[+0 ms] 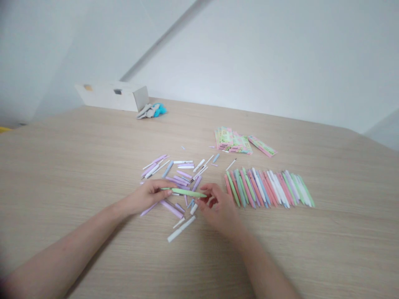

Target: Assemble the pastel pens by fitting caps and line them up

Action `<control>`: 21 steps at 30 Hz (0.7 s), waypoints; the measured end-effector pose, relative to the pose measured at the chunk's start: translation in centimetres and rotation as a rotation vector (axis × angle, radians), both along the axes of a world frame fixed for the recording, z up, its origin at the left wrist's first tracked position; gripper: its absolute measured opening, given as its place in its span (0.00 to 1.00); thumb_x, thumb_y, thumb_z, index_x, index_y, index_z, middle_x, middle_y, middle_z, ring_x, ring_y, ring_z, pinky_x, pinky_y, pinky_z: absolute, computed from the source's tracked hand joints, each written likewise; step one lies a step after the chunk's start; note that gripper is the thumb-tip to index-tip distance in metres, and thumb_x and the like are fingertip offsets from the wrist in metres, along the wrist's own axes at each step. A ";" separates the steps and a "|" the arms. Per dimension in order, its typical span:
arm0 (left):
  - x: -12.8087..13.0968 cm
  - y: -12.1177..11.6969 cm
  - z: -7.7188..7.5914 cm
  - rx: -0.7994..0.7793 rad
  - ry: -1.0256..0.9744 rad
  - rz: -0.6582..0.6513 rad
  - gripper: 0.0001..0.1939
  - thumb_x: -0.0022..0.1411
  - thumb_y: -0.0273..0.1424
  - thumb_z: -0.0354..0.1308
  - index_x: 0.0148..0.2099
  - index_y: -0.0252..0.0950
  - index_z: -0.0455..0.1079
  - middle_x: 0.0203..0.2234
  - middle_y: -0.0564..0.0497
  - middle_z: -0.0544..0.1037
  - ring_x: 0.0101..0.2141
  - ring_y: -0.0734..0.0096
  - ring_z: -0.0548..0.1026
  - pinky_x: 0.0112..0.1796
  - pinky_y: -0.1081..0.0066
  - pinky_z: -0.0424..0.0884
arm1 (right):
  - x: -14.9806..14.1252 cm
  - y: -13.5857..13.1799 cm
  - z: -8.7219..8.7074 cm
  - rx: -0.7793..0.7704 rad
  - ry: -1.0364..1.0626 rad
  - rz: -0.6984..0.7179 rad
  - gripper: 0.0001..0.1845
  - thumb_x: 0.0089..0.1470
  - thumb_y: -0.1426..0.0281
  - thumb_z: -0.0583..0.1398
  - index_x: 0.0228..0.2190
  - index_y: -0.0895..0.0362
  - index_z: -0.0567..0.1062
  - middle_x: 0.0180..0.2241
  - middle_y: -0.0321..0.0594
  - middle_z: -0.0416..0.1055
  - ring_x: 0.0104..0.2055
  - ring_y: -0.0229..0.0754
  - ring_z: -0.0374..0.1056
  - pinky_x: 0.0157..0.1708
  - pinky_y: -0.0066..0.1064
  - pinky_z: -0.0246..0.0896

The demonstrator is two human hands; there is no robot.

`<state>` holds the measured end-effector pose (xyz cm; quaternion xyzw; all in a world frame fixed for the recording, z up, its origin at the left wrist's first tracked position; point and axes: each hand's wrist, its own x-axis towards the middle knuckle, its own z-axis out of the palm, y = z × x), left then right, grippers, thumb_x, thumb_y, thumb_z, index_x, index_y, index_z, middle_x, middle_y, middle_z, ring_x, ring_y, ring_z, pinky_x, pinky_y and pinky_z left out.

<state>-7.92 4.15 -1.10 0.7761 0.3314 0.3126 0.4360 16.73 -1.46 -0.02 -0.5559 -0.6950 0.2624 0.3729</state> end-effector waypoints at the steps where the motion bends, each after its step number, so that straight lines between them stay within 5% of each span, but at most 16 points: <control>1: 0.0 0.0 0.0 0.005 -0.001 0.005 0.13 0.62 0.31 0.54 0.46 0.32 0.74 0.42 0.44 0.79 0.42 0.64 0.75 0.45 0.67 0.69 | 0.0 0.0 -0.1 0.013 -0.010 0.000 0.11 0.50 0.66 0.60 0.37 0.54 0.72 0.31 0.37 0.74 0.29 0.37 0.68 0.30 0.28 0.63; 13: 0.1 -0.1 -0.1 0.072 0.044 0.014 0.13 0.62 0.29 0.53 0.46 0.31 0.75 0.42 0.43 0.79 0.42 0.63 0.75 0.45 0.68 0.68 | 0.0 0.1 0.4 -0.087 -0.098 0.032 0.11 0.55 0.64 0.56 0.29 0.56 0.75 0.24 0.35 0.74 0.28 0.39 0.68 0.28 0.28 0.58; 21: 0.0 -0.2 0.0 0.118 0.037 -0.001 0.13 0.63 0.29 0.52 0.46 0.32 0.74 0.40 0.44 0.79 0.41 0.65 0.75 0.44 0.69 0.68 | -0.4 -0.2 0.6 -0.079 -0.188 0.027 0.23 0.60 0.61 0.50 0.17 0.56 0.69 0.16 0.34 0.67 0.20 0.36 0.63 0.24 0.27 0.52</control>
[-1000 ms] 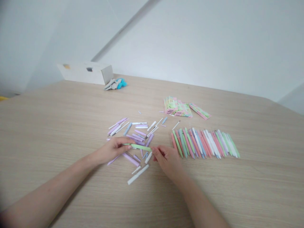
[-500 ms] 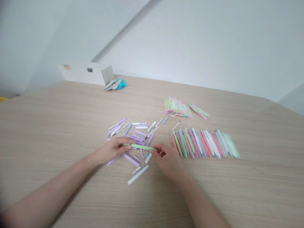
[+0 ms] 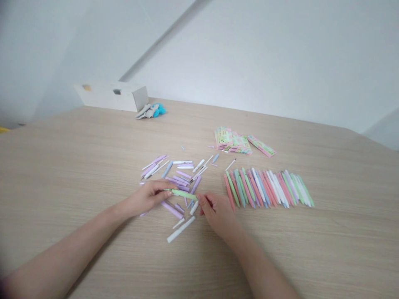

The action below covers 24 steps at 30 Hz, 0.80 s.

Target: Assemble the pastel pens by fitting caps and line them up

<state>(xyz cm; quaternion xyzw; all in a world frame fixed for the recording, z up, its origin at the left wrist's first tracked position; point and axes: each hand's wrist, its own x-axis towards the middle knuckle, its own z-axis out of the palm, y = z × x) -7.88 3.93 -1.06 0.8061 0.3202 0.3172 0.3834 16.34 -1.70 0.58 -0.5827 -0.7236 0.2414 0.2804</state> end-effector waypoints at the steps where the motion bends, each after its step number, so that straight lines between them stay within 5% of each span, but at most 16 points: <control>1: 0.0 0.0 0.0 -0.003 0.000 -0.002 0.13 0.63 0.30 0.52 0.46 0.32 0.74 0.40 0.44 0.79 0.41 0.65 0.75 0.44 0.69 0.68 | 0.0 0.0 0.0 -0.001 0.005 0.000 0.24 0.60 0.61 0.49 0.17 0.56 0.69 0.16 0.34 0.67 0.21 0.36 0.63 0.24 0.27 0.52; 8: 0.0 0.2 -0.1 -0.039 -0.010 0.009 0.13 0.62 0.30 0.54 0.46 0.32 0.74 0.42 0.44 0.79 0.42 0.64 0.75 0.45 0.68 0.69 | 0.0 0.2 -0.6 0.094 0.116 0.025 0.11 0.54 0.66 0.57 0.38 0.56 0.74 0.29 0.36 0.73 0.29 0.38 0.67 0.29 0.27 0.59; 24: 0.0 0.2 -0.2 0.091 0.027 -0.020 0.14 0.65 0.30 0.49 0.47 0.35 0.74 0.36 0.45 0.77 0.39 0.66 0.73 0.41 0.70 0.67 | -0.5 -0.1 -0.4 -0.019 0.099 0.015 0.10 0.55 0.67 0.55 0.32 0.57 0.75 0.23 0.34 0.70 0.26 0.37 0.64 0.26 0.27 0.55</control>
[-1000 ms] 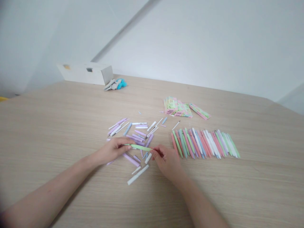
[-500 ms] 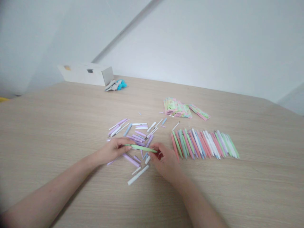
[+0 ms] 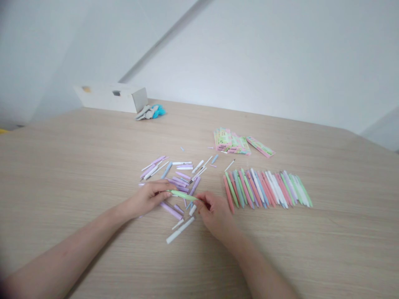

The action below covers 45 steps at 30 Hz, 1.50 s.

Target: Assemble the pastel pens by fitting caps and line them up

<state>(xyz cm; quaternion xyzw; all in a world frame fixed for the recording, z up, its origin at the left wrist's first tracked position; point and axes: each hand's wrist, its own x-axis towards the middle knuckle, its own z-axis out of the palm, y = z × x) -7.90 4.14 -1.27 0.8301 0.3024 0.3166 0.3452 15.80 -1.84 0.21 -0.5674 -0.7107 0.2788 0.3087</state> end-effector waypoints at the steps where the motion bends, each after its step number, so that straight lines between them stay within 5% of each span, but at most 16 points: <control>1: 0.0 0.0 0.0 -0.009 0.003 0.003 0.14 0.65 0.30 0.50 0.47 0.35 0.74 0.36 0.45 0.77 0.39 0.65 0.73 0.42 0.69 0.67 | -0.1 0.0 0.0 -0.006 -0.002 -0.009 0.09 0.55 0.68 0.55 0.32 0.57 0.75 0.22 0.34 0.70 0.25 0.37 0.64 0.25 0.27 0.55; 7: 0.0 0.0 0.5 -0.135 -0.061 0.097 0.15 0.63 0.36 0.51 0.48 0.35 0.72 0.38 0.46 0.77 0.39 0.64 0.73 0.41 0.68 0.67 | -0.2 0.0 -0.5 0.054 0.034 -0.042 0.08 0.55 0.68 0.56 0.31 0.57 0.73 0.25 0.35 0.71 0.27 0.37 0.66 0.28 0.27 0.57; 11: 0.0 0.0 0.8 -0.277 -0.090 0.300 0.18 0.65 0.41 0.47 0.34 0.33 0.70 0.19 0.54 0.69 0.22 0.74 0.66 0.25 0.75 0.63 | -0.1 -0.1 -0.5 0.172 0.020 -0.075 0.09 0.56 0.65 0.56 0.32 0.57 0.73 0.27 0.36 0.71 0.29 0.37 0.66 0.30 0.27 0.57; 15: 0.1 0.0 0.6 -0.437 -0.139 0.296 0.22 0.64 0.44 0.48 0.24 0.34 0.62 0.12 0.59 0.60 0.14 0.80 0.55 0.18 0.77 0.53 | 0.0 -0.2 -0.3 0.189 -0.018 -0.038 0.08 0.56 0.67 0.56 0.32 0.57 0.73 0.26 0.36 0.71 0.28 0.37 0.66 0.30 0.27 0.57; 29: 0.2 0.1 0.1 -0.566 -0.254 0.221 0.18 0.63 0.42 0.51 0.30 0.31 0.67 0.10 0.59 0.61 0.12 0.84 0.54 0.16 0.79 0.50 | -0.1 -0.2 -0.8 0.100 -0.074 -0.001 0.09 0.56 0.66 0.55 0.34 0.57 0.72 0.22 0.34 0.70 0.24 0.36 0.63 0.23 0.26 0.52; 34: 0.5 -0.1 -0.2 -0.652 -0.331 0.182 0.18 0.59 0.41 0.56 0.44 0.30 0.69 0.24 0.53 0.72 0.13 0.86 0.57 0.15 0.79 0.49 | -0.6 -0.3 -0.6 0.177 -0.121 0.031 0.08 0.54 0.68 0.57 0.35 0.56 0.74 0.27 0.35 0.72 0.29 0.37 0.66 0.30 0.27 0.56; 38: 0.4 0.1 -0.3 -0.617 -0.398 0.165 0.22 0.60 0.40 0.56 0.53 0.34 0.64 0.24 0.54 0.72 0.13 0.85 0.58 0.14 0.80 0.50 | -0.3 0.0 -0.2 0.241 -0.186 -0.044 0.08 0.53 0.67 0.57 0.31 0.56 0.75 0.28 0.38 0.71 0.30 0.38 0.65 0.30 0.27 0.56; 45: -0.4 1.2 1.0 -0.478 -0.594 0.467 0.22 0.54 0.41 0.60 0.48 0.34 0.63 0.18 0.59 0.68 0.12 0.85 0.56 0.13 0.81 0.48 | 2.3 1.4 0.4 0.172 -0.370 -0.354 0.12 0.53 0.63 0.54 0.30 0.58 0.74 0.21 0.36 0.68 0.24 0.40 0.64 0.26 0.29 0.51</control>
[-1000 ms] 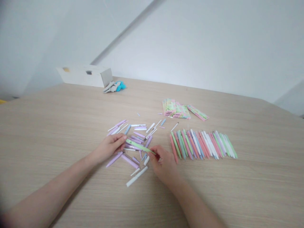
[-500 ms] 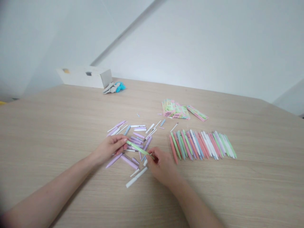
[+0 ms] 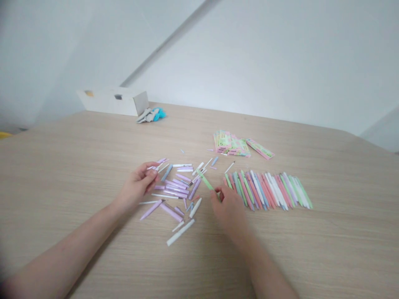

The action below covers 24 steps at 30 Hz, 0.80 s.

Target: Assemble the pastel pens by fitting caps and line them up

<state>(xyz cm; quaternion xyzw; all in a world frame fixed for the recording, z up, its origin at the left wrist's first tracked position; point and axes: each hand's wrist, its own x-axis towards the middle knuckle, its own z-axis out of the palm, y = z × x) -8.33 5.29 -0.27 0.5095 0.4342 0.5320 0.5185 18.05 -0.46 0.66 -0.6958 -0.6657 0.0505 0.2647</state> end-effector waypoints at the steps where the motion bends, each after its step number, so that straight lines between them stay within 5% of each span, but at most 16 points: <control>1: -0.1 0.1 0.1 -0.005 -0.009 0.041 0.22 0.54 0.41 0.60 0.47 0.34 0.63 0.18 0.60 0.67 0.12 0.85 0.56 0.13 0.81 0.48 | 0.4 0.2 0.1 -0.039 -0.025 -0.035 0.12 0.53 0.63 0.54 0.30 0.58 0.74 0.21 0.37 0.69 0.25 0.40 0.65 0.26 0.30 0.51; 9: -0.4 0.6 -0.2 -0.003 0.038 0.120 0.19 0.53 0.39 0.59 0.44 0.33 0.65 0.16 0.61 0.63 0.13 0.84 0.56 0.15 0.80 0.49 | 2.1 0.9 -0.1 -0.247 -0.233 -0.077 0.12 0.53 0.66 0.54 0.26 0.59 0.74 0.27 0.47 0.76 0.32 0.48 0.71 0.29 0.32 0.54; 18: -1.0 1.2 -1.0 0.059 0.182 0.150 0.16 0.56 0.38 0.56 0.44 0.34 0.67 0.18 0.59 0.64 0.17 0.79 0.59 0.19 0.78 0.55 | 2.2 0.8 -0.3 -0.295 -0.296 -0.050 0.12 0.53 0.67 0.53 0.26 0.59 0.74 0.27 0.49 0.75 0.31 0.48 0.71 0.29 0.33 0.54; 24: -1.5 0.9 -1.4 0.318 0.764 0.158 0.14 0.61 0.33 0.50 0.47 0.36 0.70 0.35 0.49 0.74 0.37 0.65 0.71 0.40 0.67 0.67 | 1.8 0.6 0.0 -0.343 -0.289 -0.069 0.12 0.54 0.66 0.53 0.29 0.60 0.73 0.30 0.50 0.76 0.33 0.50 0.71 0.29 0.34 0.54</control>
